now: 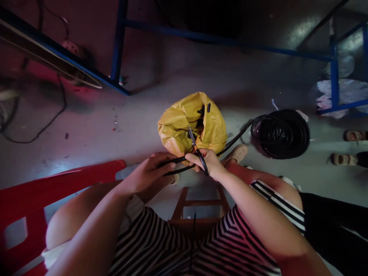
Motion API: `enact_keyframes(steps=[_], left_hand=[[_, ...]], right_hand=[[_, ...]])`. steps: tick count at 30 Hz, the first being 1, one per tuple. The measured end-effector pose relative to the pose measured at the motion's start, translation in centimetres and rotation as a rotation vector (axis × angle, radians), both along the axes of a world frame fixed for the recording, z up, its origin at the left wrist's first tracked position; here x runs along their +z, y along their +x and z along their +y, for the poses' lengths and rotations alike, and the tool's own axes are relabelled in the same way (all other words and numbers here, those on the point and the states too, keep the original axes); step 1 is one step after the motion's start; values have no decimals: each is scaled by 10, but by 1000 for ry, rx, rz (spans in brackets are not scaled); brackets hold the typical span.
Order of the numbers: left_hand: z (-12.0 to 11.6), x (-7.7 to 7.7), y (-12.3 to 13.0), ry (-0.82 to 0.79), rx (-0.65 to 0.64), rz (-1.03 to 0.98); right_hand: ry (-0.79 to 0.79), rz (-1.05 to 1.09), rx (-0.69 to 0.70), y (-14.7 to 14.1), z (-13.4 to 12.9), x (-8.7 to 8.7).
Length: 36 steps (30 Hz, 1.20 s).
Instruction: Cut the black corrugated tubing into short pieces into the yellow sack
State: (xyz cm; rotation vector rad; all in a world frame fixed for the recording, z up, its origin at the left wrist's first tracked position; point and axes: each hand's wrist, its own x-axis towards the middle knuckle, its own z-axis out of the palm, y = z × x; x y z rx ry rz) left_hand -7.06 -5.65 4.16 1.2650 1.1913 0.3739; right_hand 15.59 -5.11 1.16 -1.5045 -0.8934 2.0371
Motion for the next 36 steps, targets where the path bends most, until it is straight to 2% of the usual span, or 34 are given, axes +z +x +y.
enact_keyframes(steps=[3,6,8,11,13,19,21,24,26,31,36], left_hand=[[-5,-2,6,43,-70,9],[-6,-2,7,44,-77,84],[-5,-2,7,28,-92,60],[-3,-1,7,27,-36,-12],[-2,0,7,35,36,3],[2,5,2,61,174,68],[3,6,1,63,231,51],[4,7,3,60,291,13],[5,7,4,64,315,9],[5,8,5,93,326,27],[2,4,3,100,228,92]], right_hand=[[-8,55,-60,1,7,9],[34,96,-196,7,19,20],[44,112,-267,13,28,28],[81,115,-297,19,37,36],[135,52,-303,21,40,36],[403,-371,-441,32,38,30],[384,-349,-312,34,32,31],[234,-168,47,29,16,32],[202,-87,183,22,4,30],[153,-50,287,12,-15,21],[180,-71,236,15,-9,22]])
